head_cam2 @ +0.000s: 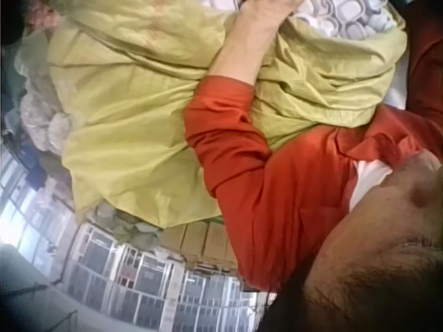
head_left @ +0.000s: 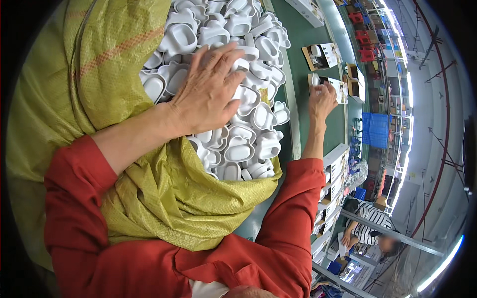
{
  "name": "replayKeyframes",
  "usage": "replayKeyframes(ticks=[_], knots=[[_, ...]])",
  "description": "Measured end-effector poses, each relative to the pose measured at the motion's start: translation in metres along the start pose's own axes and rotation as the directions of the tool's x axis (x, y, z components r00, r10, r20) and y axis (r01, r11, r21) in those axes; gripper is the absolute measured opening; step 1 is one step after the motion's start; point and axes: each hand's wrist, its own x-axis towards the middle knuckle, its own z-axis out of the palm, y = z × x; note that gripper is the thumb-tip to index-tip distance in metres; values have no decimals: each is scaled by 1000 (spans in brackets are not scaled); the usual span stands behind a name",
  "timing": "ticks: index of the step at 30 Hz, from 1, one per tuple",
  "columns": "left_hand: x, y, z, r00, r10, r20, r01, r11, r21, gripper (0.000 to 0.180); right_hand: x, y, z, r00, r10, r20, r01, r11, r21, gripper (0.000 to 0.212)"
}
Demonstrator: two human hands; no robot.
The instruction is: Picking white plastic components from a large yellow bag and placing them into individual product boxes on an assembly line.
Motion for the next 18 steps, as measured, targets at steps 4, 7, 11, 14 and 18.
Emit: replayKeyframes(ticks=[4, 7, 11, 14, 18], knots=[[2, -2, 2, 998, -40, -48, 40, 999, 17, 47, -19, 25, -1, 987, 123, 107, -96, 968, -232, 25], [-1, -5, 2, 997, -51, -65, 53, 998, 30, 46, -35, -5, -29, 996, 89, -8, -89, 994, -66, 25], [0, -8, 2, 997, -47, -53, 49, 998, 41, 45, -77, -27, -74, 861, -303, 409, -64, 733, 677, 37], [3, -5, 4, 995, -59, -77, 66, 993, 96, 45, -109, -56, -83, 922, -218, 319, 36, 870, 491, 23], [8, -12, -6, 986, -27, -162, 60, 977, 203, 44, -98, -49, -50, 968, -234, 90, 172, 881, 440, 15]])
